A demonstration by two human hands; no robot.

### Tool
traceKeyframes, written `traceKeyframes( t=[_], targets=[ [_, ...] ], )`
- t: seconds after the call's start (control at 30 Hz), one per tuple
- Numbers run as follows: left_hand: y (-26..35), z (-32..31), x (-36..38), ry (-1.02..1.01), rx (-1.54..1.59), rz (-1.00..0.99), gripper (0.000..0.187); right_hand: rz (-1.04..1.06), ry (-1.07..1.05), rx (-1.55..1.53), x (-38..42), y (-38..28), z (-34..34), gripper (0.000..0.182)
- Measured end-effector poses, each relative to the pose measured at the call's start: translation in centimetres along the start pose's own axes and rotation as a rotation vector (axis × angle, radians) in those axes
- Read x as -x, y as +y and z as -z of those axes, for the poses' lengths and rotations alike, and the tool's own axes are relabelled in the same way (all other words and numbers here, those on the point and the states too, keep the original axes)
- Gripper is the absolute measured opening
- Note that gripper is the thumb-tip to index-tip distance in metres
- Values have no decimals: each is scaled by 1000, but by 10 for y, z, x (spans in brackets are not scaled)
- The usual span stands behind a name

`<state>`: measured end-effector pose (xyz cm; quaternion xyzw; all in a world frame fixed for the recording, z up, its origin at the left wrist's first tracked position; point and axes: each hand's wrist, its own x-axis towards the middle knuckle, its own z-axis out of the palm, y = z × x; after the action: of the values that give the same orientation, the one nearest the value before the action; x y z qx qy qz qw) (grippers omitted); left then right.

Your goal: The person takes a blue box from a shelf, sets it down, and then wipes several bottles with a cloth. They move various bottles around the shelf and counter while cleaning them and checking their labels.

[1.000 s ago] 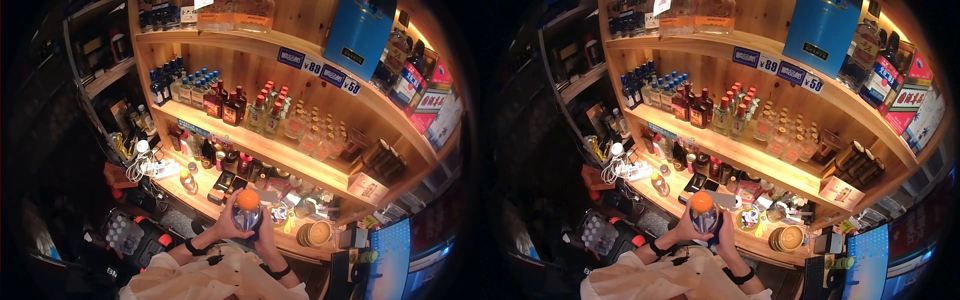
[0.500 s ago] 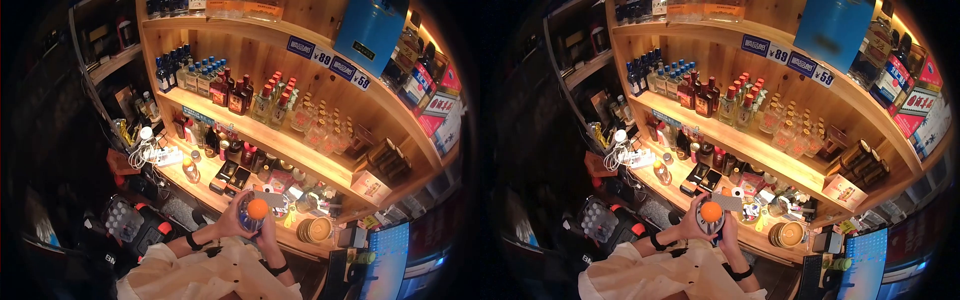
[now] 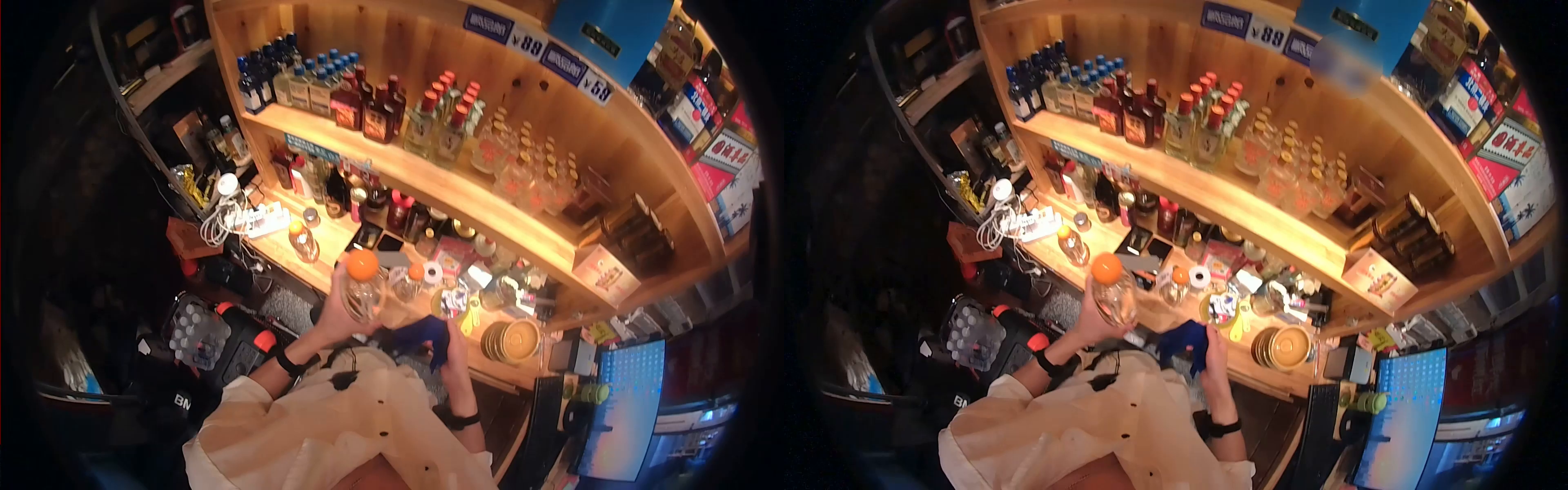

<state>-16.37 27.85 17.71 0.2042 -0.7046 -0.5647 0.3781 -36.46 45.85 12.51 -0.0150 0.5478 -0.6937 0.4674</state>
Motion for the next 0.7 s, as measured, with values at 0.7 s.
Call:
traceKeyframes(
  t=[0.7],
  targets=[
    [-61, 53, 68, 362, 64, 192, 93, 823, -335, 1747, -112, 91, 77, 53]
  ],
)
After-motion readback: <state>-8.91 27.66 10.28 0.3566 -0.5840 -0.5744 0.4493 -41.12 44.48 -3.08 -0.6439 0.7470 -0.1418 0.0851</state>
